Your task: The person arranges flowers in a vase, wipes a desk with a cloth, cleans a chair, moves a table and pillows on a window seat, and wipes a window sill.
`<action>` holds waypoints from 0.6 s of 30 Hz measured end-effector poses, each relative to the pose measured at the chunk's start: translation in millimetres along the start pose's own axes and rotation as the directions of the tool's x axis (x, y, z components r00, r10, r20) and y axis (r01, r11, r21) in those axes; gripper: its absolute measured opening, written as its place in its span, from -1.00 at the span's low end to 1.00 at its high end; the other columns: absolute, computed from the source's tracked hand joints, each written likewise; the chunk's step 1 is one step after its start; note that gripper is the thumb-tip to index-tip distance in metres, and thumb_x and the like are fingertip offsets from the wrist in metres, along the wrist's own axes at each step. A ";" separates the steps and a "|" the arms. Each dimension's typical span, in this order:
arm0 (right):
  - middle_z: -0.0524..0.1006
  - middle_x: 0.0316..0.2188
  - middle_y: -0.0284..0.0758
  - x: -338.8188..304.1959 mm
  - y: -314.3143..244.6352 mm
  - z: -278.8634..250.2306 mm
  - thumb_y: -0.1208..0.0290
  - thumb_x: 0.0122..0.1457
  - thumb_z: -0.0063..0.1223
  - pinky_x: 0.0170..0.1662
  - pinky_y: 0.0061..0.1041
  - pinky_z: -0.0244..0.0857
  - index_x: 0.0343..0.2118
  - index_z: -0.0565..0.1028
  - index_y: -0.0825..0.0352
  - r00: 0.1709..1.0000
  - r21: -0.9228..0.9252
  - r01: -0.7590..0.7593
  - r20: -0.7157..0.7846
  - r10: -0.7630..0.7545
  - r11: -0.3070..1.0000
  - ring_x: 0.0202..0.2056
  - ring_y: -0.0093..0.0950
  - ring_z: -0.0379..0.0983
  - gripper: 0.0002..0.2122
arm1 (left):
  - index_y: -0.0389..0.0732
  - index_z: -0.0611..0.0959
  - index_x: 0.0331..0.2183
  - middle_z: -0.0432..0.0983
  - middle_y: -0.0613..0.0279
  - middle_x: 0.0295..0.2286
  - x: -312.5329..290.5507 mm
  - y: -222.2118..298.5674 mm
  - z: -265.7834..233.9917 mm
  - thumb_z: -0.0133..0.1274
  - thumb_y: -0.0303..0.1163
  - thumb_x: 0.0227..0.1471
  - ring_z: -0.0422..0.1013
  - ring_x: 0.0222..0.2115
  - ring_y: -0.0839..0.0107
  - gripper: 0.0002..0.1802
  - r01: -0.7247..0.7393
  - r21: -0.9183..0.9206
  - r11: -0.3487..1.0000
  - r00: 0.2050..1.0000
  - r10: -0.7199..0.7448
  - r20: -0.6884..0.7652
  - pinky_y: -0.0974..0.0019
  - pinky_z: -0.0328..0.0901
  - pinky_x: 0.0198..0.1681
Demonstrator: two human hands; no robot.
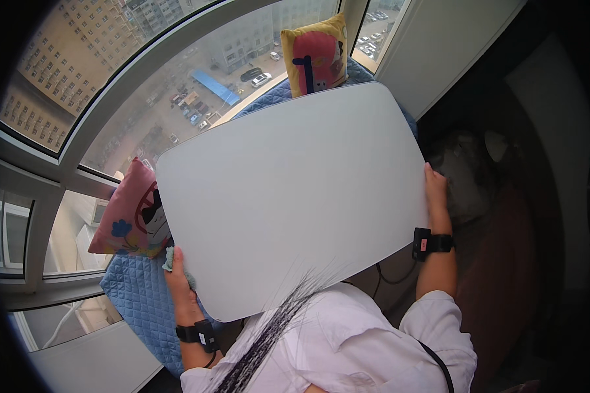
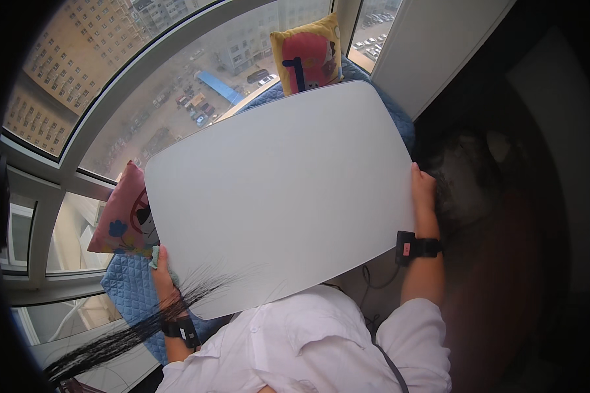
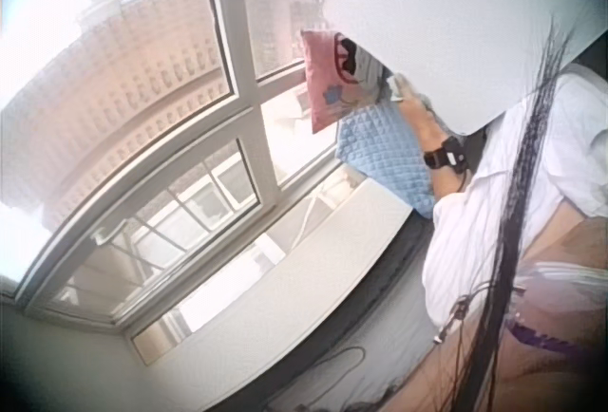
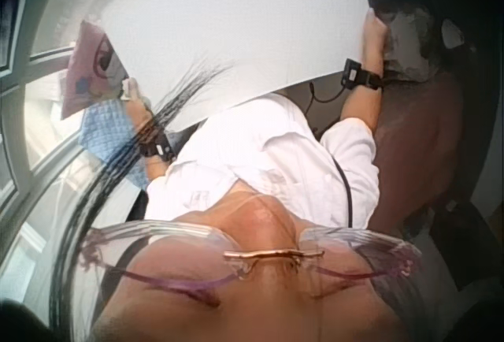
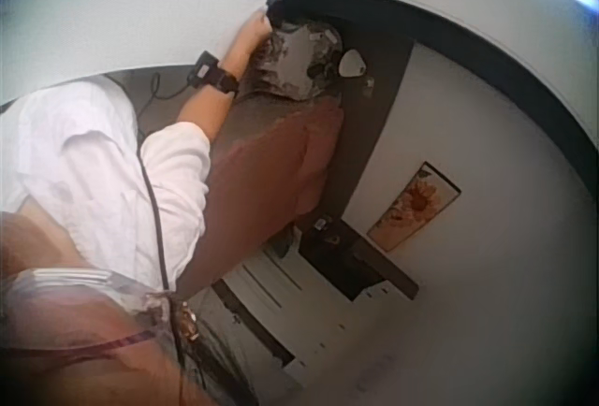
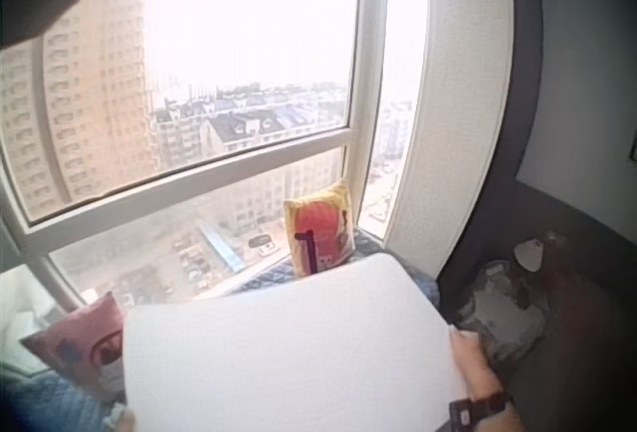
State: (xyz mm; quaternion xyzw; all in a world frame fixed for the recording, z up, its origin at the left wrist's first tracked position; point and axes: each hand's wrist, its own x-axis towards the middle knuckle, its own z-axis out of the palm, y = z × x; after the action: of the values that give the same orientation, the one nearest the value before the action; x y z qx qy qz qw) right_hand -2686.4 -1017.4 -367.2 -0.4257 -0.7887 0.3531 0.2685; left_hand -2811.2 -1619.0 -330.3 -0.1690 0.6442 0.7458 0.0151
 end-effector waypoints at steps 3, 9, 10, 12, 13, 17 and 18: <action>0.32 -0.75 -0.23 -72.6 21.9 -57.7 0.06 0.21 -0.11 -0.53 -0.42 0.14 -0.58 0.41 0.54 0.993 -0.013 -0.081 -0.092 0.079 0.997 -0.61 -0.60 0.18 -0.49 | -0.34 0.49 -0.13 0.46 0.21 -0.23 8.2 -2.9 -22.6 0.13 -0.20 0.05 0.41 -0.28 0.46 -0.55 -0.026 0.009 1.000 0.989 0.025 0.143 0.40 0.32 -0.20; 0.30 -0.75 -0.30 -242.3 76.9 -158.6 0.02 0.20 -0.09 -0.52 -0.41 0.14 -0.58 0.41 0.56 0.901 -0.034 -0.299 -0.338 0.271 0.954 -0.61 -0.60 0.16 -0.46 | -0.32 0.49 -0.16 0.45 0.23 -0.27 -30.3 29.5 -5.4 0.11 -0.24 0.07 0.40 -0.31 0.49 -0.61 0.004 0.053 0.999 0.906 -0.026 0.423 0.45 0.32 -0.26; 0.29 -0.75 -0.32 -273.6 80.6 -176.0 0.00 0.19 -0.09 -0.52 -0.42 0.14 -0.58 0.41 0.55 0.865 0.009 -0.360 -0.371 0.338 0.933 -0.60 -0.60 0.16 -0.45 | -0.30 0.50 -0.18 0.46 0.24 -0.30 -40.6 36.0 -0.8 0.10 -0.24 0.07 0.41 -0.33 0.50 -0.64 0.006 0.059 0.998 0.889 -0.032 0.457 0.46 0.32 -0.30; 0.27 -0.74 -0.38 -334.3 79.6 -201.9 -0.04 0.18 -0.09 -0.55 -0.43 0.11 -0.61 0.38 0.53 0.801 0.165 -0.413 -0.403 0.444 0.896 -0.60 -0.62 0.15 -0.43 | -0.30 0.51 -0.21 0.46 0.26 -0.33 -50.9 37.7 -0.7 0.10 -0.24 0.07 0.41 -0.37 0.51 -0.67 -0.004 0.122 0.993 0.841 -0.062 0.537 0.47 0.32 -0.33; 0.27 -0.74 -0.38 -363.4 89.9 -216.8 -0.04 0.18 -0.09 -0.55 -0.43 0.11 -0.61 0.38 0.53 0.773 0.175 -0.435 -0.430 0.466 0.883 -0.60 -0.62 0.15 -0.43 | -0.29 0.51 -0.24 0.46 0.27 -0.36 -57.7 36.2 6.8 0.10 -0.24 0.08 0.41 -0.40 0.52 -0.69 -0.013 0.160 0.987 0.800 -0.086 0.594 0.48 0.32 -0.36; 0.22 -0.75 -0.43 -475.3 133.7 -280.9 -0.06 0.18 -0.11 -0.58 -0.43 0.07 -0.64 0.34 0.50 0.658 0.101 -0.567 -0.542 0.523 0.818 -0.62 -0.61 0.12 -0.42 | -0.28 0.53 -0.30 0.47 0.31 -0.42 -107.2 24.1 43.8 0.15 -0.20 0.03 0.40 -0.49 0.55 -0.67 0.026 0.288 0.957 0.746 -0.211 0.632 0.50 0.29 -0.45; 0.21 -0.75 -0.45 -502.7 142.1 -291.9 -0.07 0.19 -0.11 -0.59 -0.42 0.05 -0.65 0.32 0.49 0.609 0.125 -0.614 -0.553 0.569 0.779 -0.63 -0.61 0.11 -0.42 | -0.27 0.55 -0.32 0.47 0.32 -0.44 -118.1 21.1 52.4 0.16 -0.19 0.02 0.39 -0.51 0.56 -0.67 0.085 0.330 0.940 0.741 -0.281 0.610 0.51 0.28 -0.47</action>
State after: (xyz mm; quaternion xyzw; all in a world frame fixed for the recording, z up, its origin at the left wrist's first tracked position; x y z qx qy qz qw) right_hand -2158.6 -1299.3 -363.6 -0.7561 -0.5007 0.2493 0.3398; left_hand -2717.2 -1548.9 -272.2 0.0405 0.6777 0.6534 0.3349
